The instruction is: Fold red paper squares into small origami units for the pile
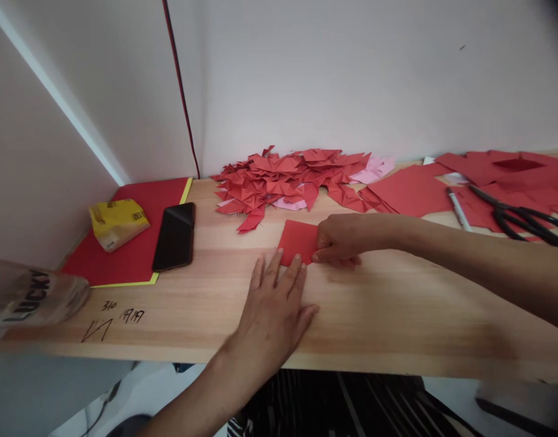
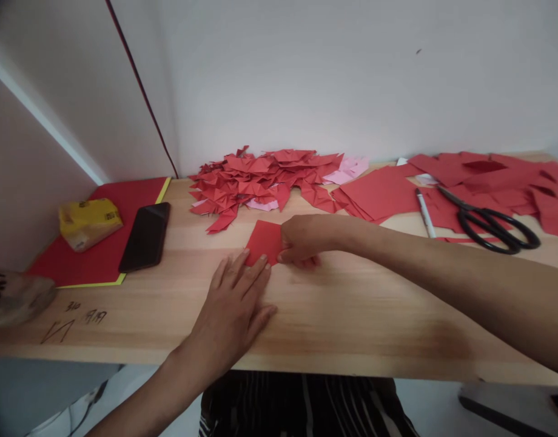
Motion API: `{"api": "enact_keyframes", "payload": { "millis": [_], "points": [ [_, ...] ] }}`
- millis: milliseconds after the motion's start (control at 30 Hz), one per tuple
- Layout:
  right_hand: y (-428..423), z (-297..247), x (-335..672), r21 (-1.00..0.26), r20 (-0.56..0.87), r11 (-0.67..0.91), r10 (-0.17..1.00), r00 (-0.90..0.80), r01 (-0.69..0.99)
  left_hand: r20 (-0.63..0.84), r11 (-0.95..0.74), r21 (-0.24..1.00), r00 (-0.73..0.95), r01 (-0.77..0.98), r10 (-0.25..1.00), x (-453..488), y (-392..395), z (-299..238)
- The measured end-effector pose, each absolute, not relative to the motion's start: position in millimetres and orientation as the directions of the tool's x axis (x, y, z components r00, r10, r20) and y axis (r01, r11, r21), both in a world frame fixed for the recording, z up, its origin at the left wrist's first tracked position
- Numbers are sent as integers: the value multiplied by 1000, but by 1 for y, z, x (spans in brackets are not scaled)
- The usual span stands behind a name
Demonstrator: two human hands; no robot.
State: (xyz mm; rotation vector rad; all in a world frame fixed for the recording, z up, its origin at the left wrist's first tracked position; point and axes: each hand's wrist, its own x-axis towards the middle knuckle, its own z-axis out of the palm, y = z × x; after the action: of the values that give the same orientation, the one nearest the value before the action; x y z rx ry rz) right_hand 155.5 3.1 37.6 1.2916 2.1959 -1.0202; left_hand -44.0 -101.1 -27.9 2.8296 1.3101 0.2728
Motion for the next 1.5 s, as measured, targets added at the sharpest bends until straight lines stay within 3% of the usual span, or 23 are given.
{"api": "enact_keyframes", "payload": {
  "millis": [367, 700, 800, 900, 933, 1000, 1067, 1133, 1333, 1500],
  "points": [
    [-5, 47, 191, -427, -605, 189, 667, -434, 885, 200, -663, 79, 640, 744, 742, -45, -100, -28],
    [-1, 46, 222, -346, -622, 109, 717, -314, 932, 218, -663, 85, 636, 744, 740, -46, -100, -29],
    [-12, 45, 219, -224, -492, 130, 840, -228, 966, 213, -662, 94, 634, 744, 743, -46, -100, -28],
    [-38, 34, 197, -127, -220, 173, 955, -198, 977, 206, -660, 112, 632, 743, 747, -46, -100, -27],
    [-49, 28, 187, -169, -66, 279, 954, -293, 945, 200, -656, 118, 629, 746, 751, -46, -100, -27],
    [-70, 12, 168, -217, 160, 557, 831, -533, 802, 182, -648, 131, 624, 750, 760, -46, -100, -27],
    [-84, -5, 154, -226, 187, 711, 703, -686, 666, 169, -650, 133, 629, 748, 758, -47, -99, -27],
    [-90, -20, 151, -213, 196, 732, 681, -706, 647, 171, -658, 119, 638, 743, 751, -47, -99, -28],
    [-90, -42, 175, -91, 182, 635, 768, -615, 767, 213, -666, 70, 641, 743, 738, -48, -99, -28],
    [-96, -44, 183, -99, 192, 574, 812, -551, 813, 211, -669, 58, 646, 741, 733, -49, -99, -26]
  ]
}}
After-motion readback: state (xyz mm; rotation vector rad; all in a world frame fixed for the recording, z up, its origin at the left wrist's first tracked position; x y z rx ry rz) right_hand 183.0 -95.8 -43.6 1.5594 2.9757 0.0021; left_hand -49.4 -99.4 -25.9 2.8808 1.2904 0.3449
